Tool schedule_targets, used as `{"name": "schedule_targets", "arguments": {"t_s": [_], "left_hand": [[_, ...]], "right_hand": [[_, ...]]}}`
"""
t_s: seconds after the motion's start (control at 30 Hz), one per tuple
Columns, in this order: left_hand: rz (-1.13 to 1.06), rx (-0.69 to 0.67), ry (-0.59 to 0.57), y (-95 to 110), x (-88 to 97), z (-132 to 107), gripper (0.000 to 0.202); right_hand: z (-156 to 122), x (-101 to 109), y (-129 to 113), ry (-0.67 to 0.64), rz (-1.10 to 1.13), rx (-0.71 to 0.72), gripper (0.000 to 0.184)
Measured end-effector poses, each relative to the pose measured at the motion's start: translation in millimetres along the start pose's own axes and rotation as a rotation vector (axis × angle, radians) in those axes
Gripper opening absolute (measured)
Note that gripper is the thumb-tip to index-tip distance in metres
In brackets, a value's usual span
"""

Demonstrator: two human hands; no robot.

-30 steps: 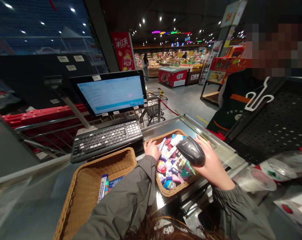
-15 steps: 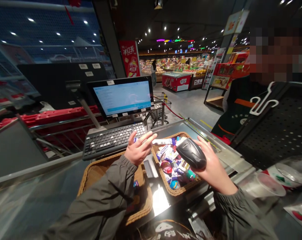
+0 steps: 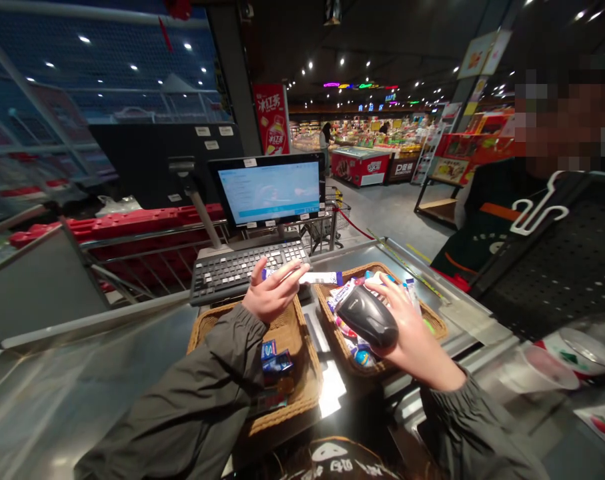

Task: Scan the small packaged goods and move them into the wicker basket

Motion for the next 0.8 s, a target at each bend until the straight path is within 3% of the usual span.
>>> {"name": "schedule_targets", "arguments": {"t_s": [0.57, 0.8], "left_hand": [[0.113, 0.016, -0.063, -19, 38.4, -44, 0.023], [0.172, -0.041, 0.059, -24, 53.3, -55, 0.018]], "right_hand": [[16, -30, -43, -0.056, 0.02, 0.045, 0.055], [22, -38, -62, -0.068, 0.053, 0.076, 0.051]]}}
Point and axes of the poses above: each hand's wrist, its own z-axis towards the middle knuckle, its own x-axis out of the back of the hand, y = z × x, the point moved 2 cm from there along z, towards the middle knuckle, and after that the axes turned 4 degrees about y, right-handed, at the moved point
